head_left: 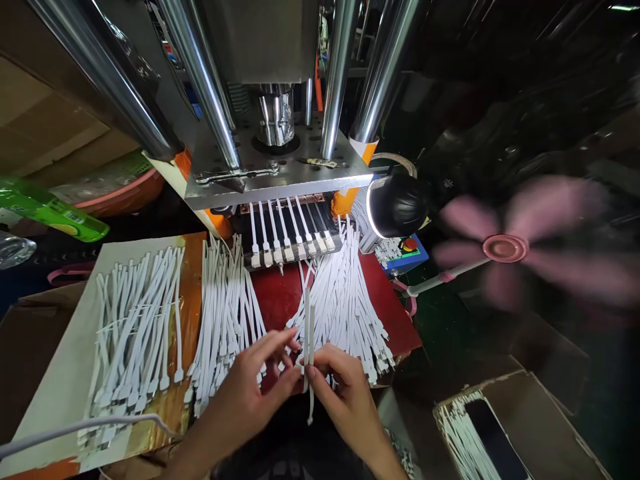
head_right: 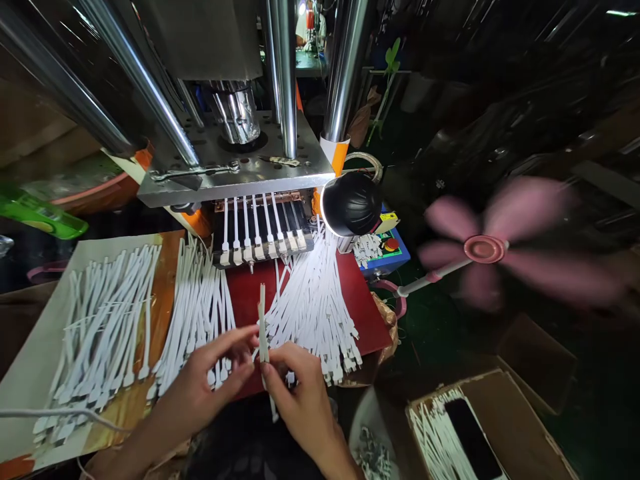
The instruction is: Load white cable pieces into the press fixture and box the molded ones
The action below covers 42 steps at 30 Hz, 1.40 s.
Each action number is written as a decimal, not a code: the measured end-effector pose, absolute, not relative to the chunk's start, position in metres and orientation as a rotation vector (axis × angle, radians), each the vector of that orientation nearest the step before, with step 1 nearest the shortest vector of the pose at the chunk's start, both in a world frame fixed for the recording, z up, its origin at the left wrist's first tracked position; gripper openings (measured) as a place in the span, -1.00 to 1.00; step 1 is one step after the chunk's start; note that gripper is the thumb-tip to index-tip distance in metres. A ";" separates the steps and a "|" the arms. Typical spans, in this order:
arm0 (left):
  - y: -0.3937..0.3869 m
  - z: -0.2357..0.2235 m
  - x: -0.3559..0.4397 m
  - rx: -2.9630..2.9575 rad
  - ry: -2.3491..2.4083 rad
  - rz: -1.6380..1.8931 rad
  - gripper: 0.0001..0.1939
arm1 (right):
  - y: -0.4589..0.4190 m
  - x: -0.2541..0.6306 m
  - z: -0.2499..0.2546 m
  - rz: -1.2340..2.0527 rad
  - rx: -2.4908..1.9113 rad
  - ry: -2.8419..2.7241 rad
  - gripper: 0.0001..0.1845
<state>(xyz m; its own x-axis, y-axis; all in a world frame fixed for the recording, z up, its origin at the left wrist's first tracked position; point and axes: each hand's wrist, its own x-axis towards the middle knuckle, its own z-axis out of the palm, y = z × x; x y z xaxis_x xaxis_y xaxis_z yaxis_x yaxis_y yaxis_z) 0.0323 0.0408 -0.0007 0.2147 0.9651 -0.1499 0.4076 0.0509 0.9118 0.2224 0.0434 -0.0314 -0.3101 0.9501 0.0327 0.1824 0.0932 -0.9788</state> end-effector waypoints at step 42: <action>0.228 0.004 0.032 2.411 1.394 0.891 -0.55 | 0.330 0.228 0.016 1.222 -0.994 -2.014 -0.76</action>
<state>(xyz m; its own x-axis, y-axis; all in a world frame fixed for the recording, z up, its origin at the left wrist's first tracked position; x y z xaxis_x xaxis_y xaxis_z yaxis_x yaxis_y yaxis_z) 0.0323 0.2284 0.0038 0.3674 0.8427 0.3935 0.7110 -0.5273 0.4652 0.2284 0.3303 0.0164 -0.5565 0.8255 0.0942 0.2977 0.3039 -0.9050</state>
